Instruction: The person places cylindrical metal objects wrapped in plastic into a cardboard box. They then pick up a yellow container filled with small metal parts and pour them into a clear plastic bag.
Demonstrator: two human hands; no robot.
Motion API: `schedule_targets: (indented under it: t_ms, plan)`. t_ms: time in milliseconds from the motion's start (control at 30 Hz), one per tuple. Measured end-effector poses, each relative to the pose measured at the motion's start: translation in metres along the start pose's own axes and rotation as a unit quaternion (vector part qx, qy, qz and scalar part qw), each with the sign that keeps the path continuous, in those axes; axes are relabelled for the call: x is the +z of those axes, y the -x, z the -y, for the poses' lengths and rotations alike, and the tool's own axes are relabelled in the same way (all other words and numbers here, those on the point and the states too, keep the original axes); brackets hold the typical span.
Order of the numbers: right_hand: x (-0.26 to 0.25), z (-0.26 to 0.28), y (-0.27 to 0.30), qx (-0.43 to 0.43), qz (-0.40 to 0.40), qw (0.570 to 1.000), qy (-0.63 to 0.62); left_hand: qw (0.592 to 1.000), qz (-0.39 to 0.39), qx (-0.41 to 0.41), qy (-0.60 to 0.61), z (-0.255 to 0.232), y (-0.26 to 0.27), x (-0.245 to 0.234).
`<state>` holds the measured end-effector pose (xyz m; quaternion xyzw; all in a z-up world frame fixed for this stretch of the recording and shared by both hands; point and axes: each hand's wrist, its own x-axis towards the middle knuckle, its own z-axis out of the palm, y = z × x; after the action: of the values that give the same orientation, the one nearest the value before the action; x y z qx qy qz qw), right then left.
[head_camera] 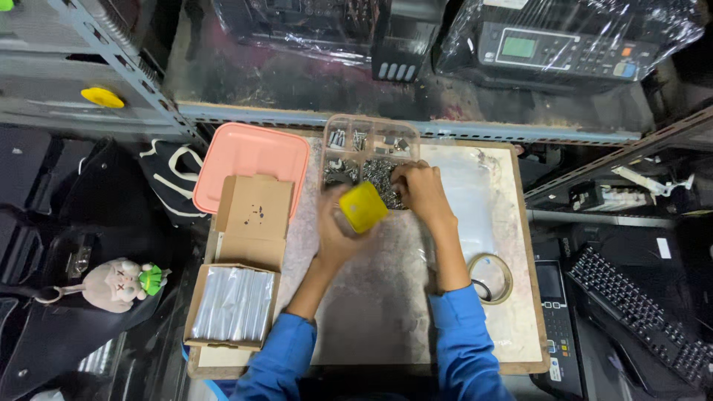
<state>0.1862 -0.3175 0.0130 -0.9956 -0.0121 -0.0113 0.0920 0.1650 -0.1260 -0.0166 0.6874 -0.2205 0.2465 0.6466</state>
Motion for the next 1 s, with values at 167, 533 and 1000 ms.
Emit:
schedule_targets:
  t_ms: [167,533,1000]
  plan:
    - [-0.019,0.009,-0.001,-0.026,-0.037,0.987,-0.156,0.994,-0.067,0.036,-0.079,0.013,-0.003,-0.003]
    - [0.009,0.0,-0.006,-0.056,-0.009,0.992,-0.111,0.997,0.04,0.043,-0.044,0.007,-0.004,-0.002]
    - [-0.08,0.061,0.025,-0.158,0.013,0.953,-0.259,0.996,0.066,0.019,-0.06,0.002,-0.007,-0.001]
